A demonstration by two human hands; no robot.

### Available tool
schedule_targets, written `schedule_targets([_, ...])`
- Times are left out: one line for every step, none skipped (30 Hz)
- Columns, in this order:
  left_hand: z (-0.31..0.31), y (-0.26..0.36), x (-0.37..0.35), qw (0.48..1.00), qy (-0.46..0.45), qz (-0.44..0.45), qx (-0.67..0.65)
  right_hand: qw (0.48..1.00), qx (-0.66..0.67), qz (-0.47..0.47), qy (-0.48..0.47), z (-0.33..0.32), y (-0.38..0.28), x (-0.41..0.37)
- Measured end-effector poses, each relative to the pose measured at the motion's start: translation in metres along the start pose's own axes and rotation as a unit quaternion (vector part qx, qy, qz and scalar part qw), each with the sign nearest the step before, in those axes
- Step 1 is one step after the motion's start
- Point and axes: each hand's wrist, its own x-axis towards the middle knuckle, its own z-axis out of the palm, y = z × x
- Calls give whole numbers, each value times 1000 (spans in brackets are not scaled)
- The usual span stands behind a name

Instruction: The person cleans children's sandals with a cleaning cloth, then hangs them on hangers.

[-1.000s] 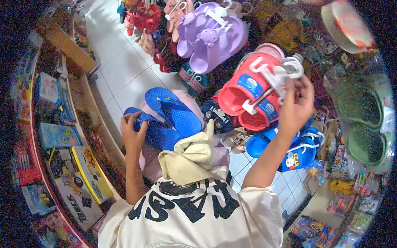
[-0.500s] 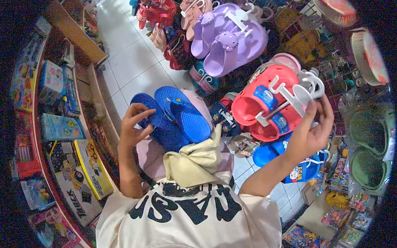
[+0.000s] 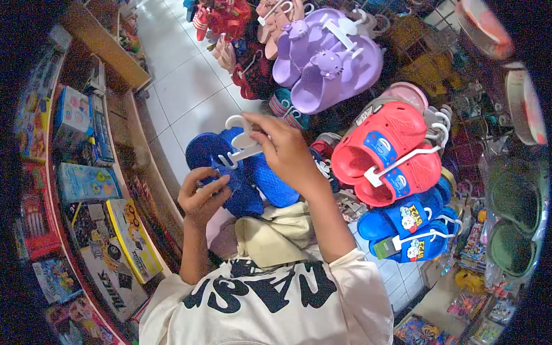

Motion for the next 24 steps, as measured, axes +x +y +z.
schedule_targets([-1, -3, 1, 999, 5, 31, 7, 1000, 9, -4, -20, 5, 2, 3])
schedule_targets([-1, -4, 1, 999, 7, 33, 5, 999, 25, -10, -27, 10, 1, 5])
schedule_targets([-1, -3, 3, 999, 9, 36, 2, 999, 22, -13, -25, 13, 0, 7])
schedule_targets([-1, -2, 4, 999, 10, 39, -2, 999, 20, -14, -21, 16, 0, 8])
schedule_targets([-1, -3, 5, 999, 10, 43, -2, 1000, 17, -17, -17, 18, 1, 9])
schedule_targets([-1, -3, 5, 999, 9, 47, -2, 1000, 15, -21, -6, 19, 1, 10])
schedule_targets([-1, -3, 5, 999, 8, 52, -2, 1000, 13, -26, 4, 21, 1, 10])
schedule_targets([0, -3, 5, 999, 5, 50, -4, 999, 11, -30, 14, 23, 1, 10])
schedule_targets([0, -3, 6, 999, 3, 49, -5, 999, 16, -23, 27, 26, 1, 9])
schedule_targets([1, -4, 6, 999, 0, 48, -6, 999, 20, -16, 40, 29, 2, 9])
schedule_targets([1, -4, 7, 999, -3, 43, -3, 998, 25, -9, 53, 31, 3, 9])
schedule_targets([0, -3, 10, 999, -6, 39, 1, 997, 24, -6, 68, 29, 1, 10])
schedule_targets([-1, 0, 15, 999, -9, 34, 5, 996, 23, -3, 82, 26, -2, 12])
schedule_targets([-13, 5, 20, 998, -61, 12, 18, 995, 22, -1, 96, 24, -6, 14])
schedule_targets([-21, 2, 22, 996, -83, 16, 9, 996, 24, -14, 90, 22, -9, 15])
schedule_targets([-22, -4, 23, 999, -41, -18, -30, 996, 27, -26, 84, 21, -12, 15])
schedule_targets([-20, -11, 26, 996, 1, -52, -68, 996, 30, -39, 79, 21, -16, 15])
schedule_targets([-21, -8, 44, 994, 26, -86, -60, 996, 29, -57, 67, 22, -23, 13])
schedule_targets([-24, 2, 70, 990, 52, -121, -52, 996, 32, -65, 59, 24, -27, 11])
schedule_targets([-22, 10, 92, 980, 78, -144, -115, 995, 35, -74, 50, 26, -32, 10])
schedule_targets([-28, 10, 101, 982, 23, -154, -105, 995, 38, -84, 41, 28, -37, 9])
schedule_targets([-34, 8, 107, 981, -32, -164, -95, 994, 31, -83, 60, 31, -42, 9])
schedule_targets([-37, 6, 112, 978, -88, -172, -84, 995, 52, -71, 47, 30, -42, 9])
schedule_targets([-32, 3, 113, 991, -47, -104, -75, 995, 72, -58, 34, 28, -39, 11])
